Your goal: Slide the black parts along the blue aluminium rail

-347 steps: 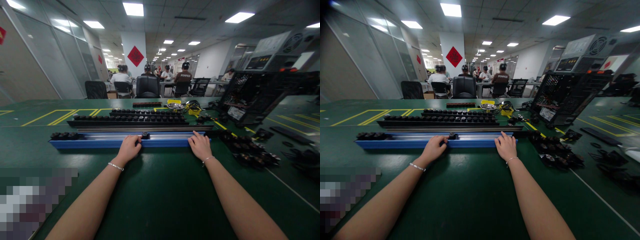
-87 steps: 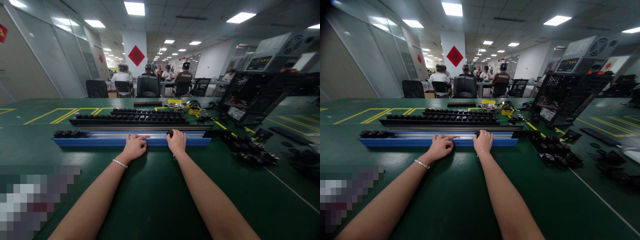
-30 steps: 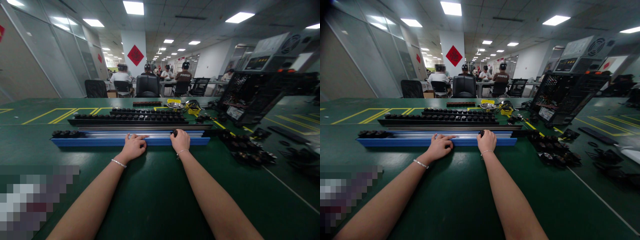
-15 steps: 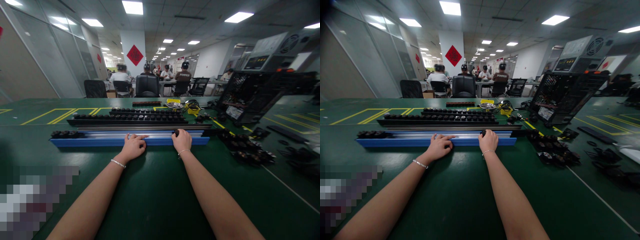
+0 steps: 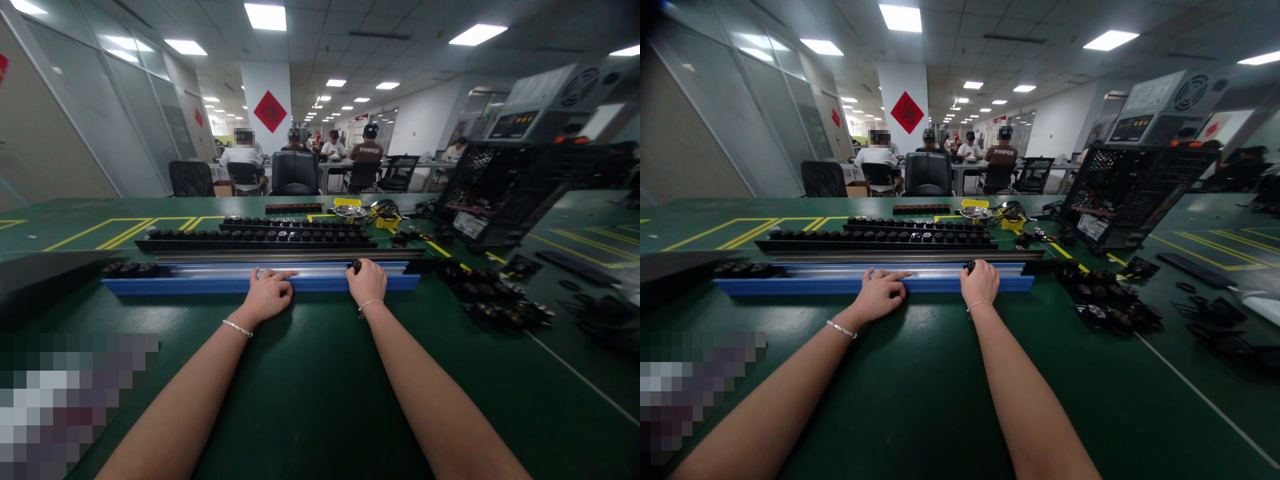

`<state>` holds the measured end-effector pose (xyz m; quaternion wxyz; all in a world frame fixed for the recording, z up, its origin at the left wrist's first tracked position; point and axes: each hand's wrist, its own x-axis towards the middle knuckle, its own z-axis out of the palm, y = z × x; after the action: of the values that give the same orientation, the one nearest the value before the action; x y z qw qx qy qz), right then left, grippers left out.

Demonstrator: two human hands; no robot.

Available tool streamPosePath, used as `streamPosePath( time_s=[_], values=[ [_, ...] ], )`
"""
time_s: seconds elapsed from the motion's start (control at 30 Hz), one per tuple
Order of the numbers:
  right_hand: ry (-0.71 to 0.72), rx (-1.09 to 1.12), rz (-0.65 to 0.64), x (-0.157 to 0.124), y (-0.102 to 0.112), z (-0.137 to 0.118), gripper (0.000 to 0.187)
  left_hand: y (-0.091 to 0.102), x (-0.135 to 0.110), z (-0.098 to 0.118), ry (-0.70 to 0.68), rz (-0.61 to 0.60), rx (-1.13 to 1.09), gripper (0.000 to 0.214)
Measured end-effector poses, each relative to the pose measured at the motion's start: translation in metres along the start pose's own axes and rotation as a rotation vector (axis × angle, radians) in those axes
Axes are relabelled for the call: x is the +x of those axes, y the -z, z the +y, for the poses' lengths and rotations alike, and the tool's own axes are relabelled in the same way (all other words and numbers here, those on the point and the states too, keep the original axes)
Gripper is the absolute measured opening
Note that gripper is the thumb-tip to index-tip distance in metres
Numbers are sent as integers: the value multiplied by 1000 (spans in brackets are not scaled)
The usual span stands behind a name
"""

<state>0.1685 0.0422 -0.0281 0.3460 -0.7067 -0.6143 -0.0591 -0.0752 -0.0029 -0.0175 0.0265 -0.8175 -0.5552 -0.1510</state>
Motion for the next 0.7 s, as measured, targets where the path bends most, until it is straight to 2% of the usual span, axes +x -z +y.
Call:
streamPosePath(
  time_s=[0.7],
  values=[
    [52, 19, 50, 0, -2, 13, 29, 0, 0, 0, 8, -1, -16, 16]
  ],
)
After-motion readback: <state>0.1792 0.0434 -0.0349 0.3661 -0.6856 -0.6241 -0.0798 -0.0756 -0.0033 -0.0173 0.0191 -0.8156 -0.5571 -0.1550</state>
